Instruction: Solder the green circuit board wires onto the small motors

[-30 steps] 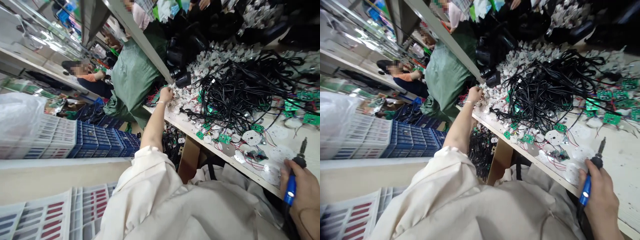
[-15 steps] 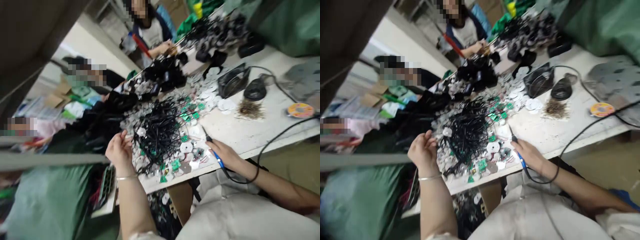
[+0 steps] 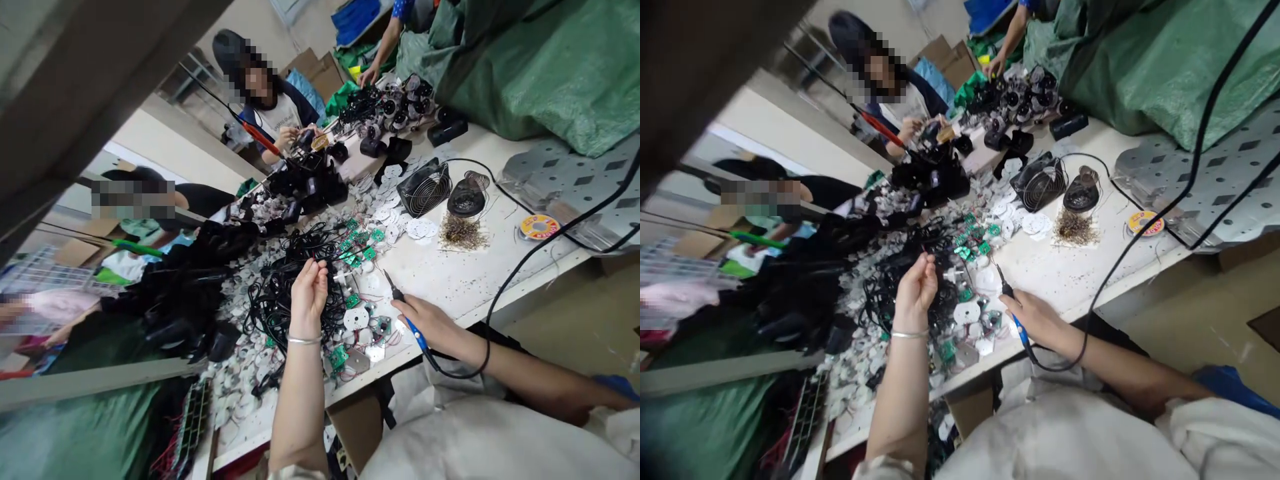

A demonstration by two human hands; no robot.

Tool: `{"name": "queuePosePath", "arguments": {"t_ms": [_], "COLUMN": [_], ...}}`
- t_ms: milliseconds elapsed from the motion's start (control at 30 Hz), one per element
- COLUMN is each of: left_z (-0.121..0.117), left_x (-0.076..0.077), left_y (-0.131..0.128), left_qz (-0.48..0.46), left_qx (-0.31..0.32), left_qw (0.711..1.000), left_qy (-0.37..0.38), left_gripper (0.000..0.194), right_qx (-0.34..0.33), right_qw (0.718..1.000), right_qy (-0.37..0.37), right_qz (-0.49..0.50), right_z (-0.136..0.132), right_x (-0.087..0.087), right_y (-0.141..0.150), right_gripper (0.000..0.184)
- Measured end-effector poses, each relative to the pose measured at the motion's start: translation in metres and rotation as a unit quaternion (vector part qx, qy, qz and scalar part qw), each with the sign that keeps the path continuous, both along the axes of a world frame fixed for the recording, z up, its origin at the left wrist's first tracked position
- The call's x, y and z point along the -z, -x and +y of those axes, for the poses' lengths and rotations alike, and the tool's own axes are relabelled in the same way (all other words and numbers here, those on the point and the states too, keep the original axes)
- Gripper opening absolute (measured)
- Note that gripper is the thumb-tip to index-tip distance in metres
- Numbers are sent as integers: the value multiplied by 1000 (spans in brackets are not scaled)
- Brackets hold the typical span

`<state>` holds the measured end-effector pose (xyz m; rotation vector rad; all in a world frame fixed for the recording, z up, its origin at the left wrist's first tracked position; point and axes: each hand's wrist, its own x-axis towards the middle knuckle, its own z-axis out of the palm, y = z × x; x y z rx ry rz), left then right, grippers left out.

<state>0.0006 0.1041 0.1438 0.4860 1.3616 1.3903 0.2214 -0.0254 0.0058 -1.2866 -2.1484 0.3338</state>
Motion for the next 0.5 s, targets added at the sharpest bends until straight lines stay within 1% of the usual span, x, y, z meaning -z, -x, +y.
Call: {"name": "queuePosePath", "arguments": {"t_ms": [33, 100, 133, 167, 200, 267, 333, 367, 433, 500], "left_z": [-1, -1, 0, 2, 3, 5, 3, 1, -7, -19], "left_x": [-1, 0, 2, 5, 9, 19, 29, 34, 45, 57], "left_y": [-4, -10, -12, -13, -14, -16, -17, -17, -19, -21], "left_qz": [-10, -25, -29, -29, -18, 5, 78, 132, 246, 315], "left_qx": [0, -2, -6, 2, 23, 35, 59, 75, 111, 122], "left_qw": [1000, 999, 999, 999, 1000, 999, 995, 987, 959, 935], "left_qy": [13, 32, 33, 27, 1, -9, -32, -51, -89, -109], "left_gripper": [29, 34, 32, 29, 27, 22, 17, 14, 7, 7], "right_qx": [-1, -23, -30, -33, -31, -26, -22, -21, -23, -30], "right_qw": [1000, 999, 999, 999, 999, 999, 999, 998, 997, 996], "right_qy": [8, 29, 37, 39, 37, 31, 35, 42, 67, 88], "right_qz": [0, -1, -5, -9, -13, -22, -27, -28, -26, -12], "right_z": [0, -2, -2, -2, -2, -1, -1, -1, -1, -1], "right_x": [0, -2, -3, -3, -3, -3, -4, -5, -7, -8], "right_y": [-1, -5, -6, -8, -9, -11, -12, -13, -14, -15], "right_gripper": [32, 33, 35, 37, 39, 41, 42, 42, 43, 42]}}
